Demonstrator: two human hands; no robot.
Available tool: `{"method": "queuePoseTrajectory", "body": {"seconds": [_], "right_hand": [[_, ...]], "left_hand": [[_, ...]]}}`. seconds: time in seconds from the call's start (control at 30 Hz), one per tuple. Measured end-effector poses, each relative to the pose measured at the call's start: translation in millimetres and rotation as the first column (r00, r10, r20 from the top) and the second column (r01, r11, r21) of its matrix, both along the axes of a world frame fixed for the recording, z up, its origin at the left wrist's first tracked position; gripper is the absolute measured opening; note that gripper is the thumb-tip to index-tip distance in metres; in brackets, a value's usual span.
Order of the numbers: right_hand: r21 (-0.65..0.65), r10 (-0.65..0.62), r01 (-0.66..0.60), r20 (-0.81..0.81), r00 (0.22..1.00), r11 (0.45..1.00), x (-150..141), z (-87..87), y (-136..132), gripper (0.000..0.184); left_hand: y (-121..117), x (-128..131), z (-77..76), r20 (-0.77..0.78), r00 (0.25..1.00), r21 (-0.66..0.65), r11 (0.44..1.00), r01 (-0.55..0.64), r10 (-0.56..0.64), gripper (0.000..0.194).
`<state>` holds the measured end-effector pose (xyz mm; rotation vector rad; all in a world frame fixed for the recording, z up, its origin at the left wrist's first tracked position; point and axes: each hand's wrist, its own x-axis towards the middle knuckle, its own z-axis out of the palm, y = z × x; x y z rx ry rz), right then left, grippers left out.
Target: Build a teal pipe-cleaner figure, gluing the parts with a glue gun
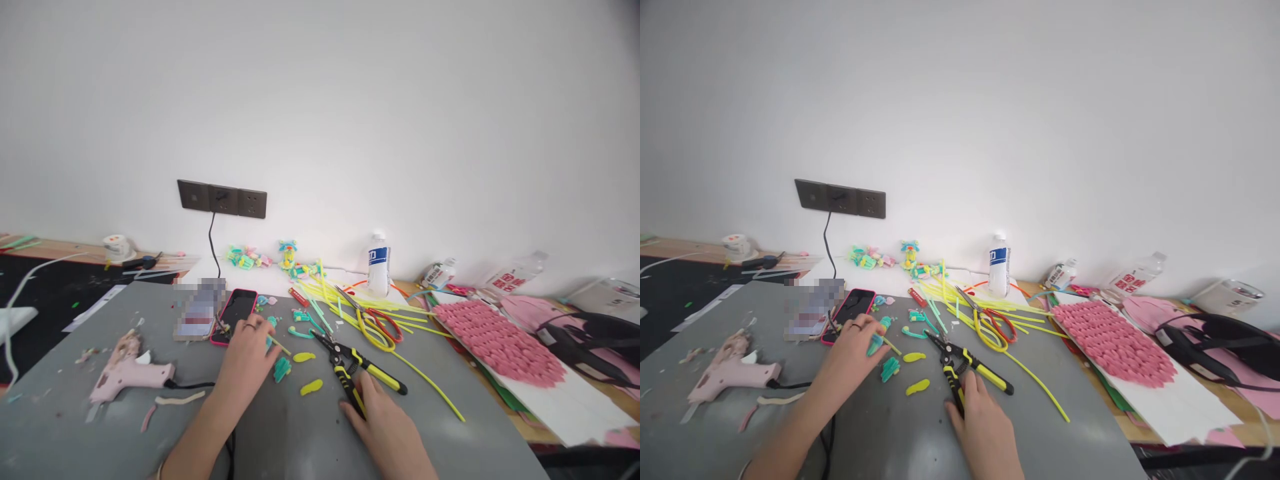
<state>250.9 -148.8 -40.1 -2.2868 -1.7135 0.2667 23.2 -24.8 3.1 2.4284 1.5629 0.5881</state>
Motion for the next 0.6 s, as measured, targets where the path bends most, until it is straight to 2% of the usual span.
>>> {"method": "queuePoseTrajectory", "body": {"seconds": [0.1, 0.17, 0.23, 0.33, 0.4, 0.47, 0.6], "right_hand": [[0.046, 0.004, -0.003, -0.021, 1.0, 0.999, 0, -9.7, -3, 0.01], [0.106, 0.019, -0.014, -0.047, 0.999, 0.994, 0, -14.1, -3, 0.014], [0.171, 0.024, -0.004, -0.113, 0.993, 0.985, 2, -17.6, -4, 0.016], [0.246, 0.057, 0.008, -0.254, 0.965, 0.969, 9, -19.1, -9, 0.02], [0.291, 0.11, -0.012, -0.322, 0.94, 0.957, 15, -16.7, -13, 0.023], [0.333, 0.129, -0.002, -0.36, 0.924, 0.943, 22, -13.0, -15, 0.024], [0.371, 0.051, 0.092, -0.358, 0.932, 0.924, 32, -11.1, -12, 0.024]], "left_hand": [[-8, 30, 4.7, -0.082, 0.963, -0.035, 0.967, 0.254, -0.256, 0.034], [-14, 47, -0.7, -0.136, 0.937, -0.108, 0.945, 0.308, -0.321, 0.042], [-19, 55, -10.3, -0.174, 0.939, -0.155, 0.95, 0.273, -0.298, 0.044], [-23, 55, -23.9, -0.164, 0.948, -0.126, 0.959, 0.254, -0.273, 0.045], [-23, 53, -27.9, -0.153, 0.95, -0.111, 0.96, 0.257, -0.272, 0.046], [-23, 52, -26.7, -0.146, 0.95, -0.111, 0.958, 0.263, -0.277, 0.046], [-24, 57, -12.9, -0.155, 0.953, -0.159, 0.959, 0.236, -0.26, 0.044]]}}
